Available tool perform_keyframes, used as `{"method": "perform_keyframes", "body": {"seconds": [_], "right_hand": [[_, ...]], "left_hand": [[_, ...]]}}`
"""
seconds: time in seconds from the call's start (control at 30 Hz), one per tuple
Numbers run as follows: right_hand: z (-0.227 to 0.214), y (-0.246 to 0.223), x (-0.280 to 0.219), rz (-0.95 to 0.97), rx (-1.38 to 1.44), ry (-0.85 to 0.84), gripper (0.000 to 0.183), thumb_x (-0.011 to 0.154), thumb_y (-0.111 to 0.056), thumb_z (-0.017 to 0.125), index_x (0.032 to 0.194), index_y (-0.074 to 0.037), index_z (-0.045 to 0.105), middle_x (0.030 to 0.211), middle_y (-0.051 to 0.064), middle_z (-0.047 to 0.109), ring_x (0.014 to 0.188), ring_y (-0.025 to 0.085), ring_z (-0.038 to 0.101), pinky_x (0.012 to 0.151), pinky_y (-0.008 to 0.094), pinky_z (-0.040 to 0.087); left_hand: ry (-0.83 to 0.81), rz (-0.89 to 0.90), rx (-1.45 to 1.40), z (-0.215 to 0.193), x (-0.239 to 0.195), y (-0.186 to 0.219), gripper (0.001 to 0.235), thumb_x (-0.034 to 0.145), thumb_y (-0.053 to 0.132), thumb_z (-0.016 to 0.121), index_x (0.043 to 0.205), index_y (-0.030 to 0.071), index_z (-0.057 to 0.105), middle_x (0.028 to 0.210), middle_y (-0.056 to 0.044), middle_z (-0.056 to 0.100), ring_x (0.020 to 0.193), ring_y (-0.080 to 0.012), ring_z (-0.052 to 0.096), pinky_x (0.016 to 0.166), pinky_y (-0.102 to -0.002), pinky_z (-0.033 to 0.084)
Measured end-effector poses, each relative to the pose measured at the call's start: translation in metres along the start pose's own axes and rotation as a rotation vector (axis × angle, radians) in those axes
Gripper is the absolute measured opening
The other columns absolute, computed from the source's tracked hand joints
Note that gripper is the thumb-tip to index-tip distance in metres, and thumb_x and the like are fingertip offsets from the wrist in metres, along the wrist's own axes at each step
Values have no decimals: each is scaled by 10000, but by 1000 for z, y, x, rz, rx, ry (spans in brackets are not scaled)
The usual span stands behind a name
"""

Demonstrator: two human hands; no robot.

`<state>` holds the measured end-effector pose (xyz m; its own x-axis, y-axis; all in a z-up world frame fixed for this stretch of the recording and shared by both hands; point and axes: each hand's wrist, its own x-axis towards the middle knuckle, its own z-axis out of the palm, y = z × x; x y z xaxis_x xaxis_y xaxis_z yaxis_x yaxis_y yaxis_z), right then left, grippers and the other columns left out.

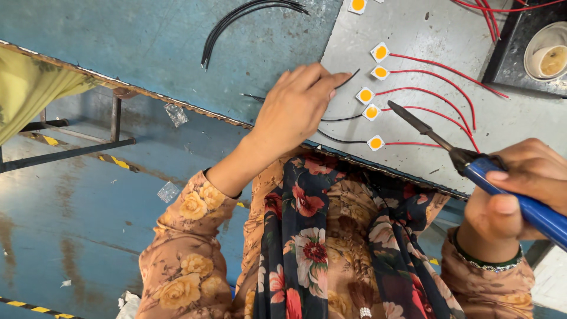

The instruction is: The person uses a soldering iron to attach black wires to small square LED modules laid out on a workbench. They repeatedly pick up wires, position them on the LED contacts, and apply solder to secure the connections.

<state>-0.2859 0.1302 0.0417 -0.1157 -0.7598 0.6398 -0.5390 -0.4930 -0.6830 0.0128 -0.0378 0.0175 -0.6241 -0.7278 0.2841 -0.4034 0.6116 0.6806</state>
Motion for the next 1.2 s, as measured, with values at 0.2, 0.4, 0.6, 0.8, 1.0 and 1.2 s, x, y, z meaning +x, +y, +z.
{"method": "perform_keyframes", "body": {"seconds": [0.2,0.4,0.6,0.8,1.0,1.2], "right_hand": [[14,7,12,-47,76,-6,322,1014,-223,636,934,71,531,690,142,553,531,284,586,540,361,500],[27,11,7,-38,147,108,351,991,-242,687,988,54,499,687,161,573,507,264,575,526,360,504],[31,10,20,-34,117,16,377,1005,-264,691,978,70,518,701,164,589,534,283,596,544,356,510],[31,4,33,-20,47,-146,366,1050,-272,655,984,77,565,751,161,604,598,305,630,591,355,527],[37,1,41,-2,35,-172,346,1056,-262,652,967,62,568,725,154,608,586,288,614,590,360,532],[44,-5,44,52,59,-165,374,1062,-311,684,966,34,576,711,140,622,579,258,607,600,327,528]], "left_hand": [[117,-27,117,7,-7,8,154,992,197,710,1141,165,730,961,7,568,918,-194,575,794,-365,381],[187,-16,122,19,-11,11,127,955,226,777,1058,170,730,963,39,580,901,-182,563,781,-359,360],[200,2,56,19,-14,7,128,981,186,769,1072,153,685,1020,40,603,957,-176,578,862,-352,383],[176,10,85,23,-15,7,131,979,189,762,1067,157,671,1035,47,597,980,-174,568,887,-354,372],[167,-1,81,23,-14,6,126,979,198,756,1066,163,672,1030,50,591,981,-173,561,887,-353,364],[159,-1,77,23,-14,5,124,980,195,749,1067,158,669,1025,38,589,972,-183,559,887,-357,368]]}}
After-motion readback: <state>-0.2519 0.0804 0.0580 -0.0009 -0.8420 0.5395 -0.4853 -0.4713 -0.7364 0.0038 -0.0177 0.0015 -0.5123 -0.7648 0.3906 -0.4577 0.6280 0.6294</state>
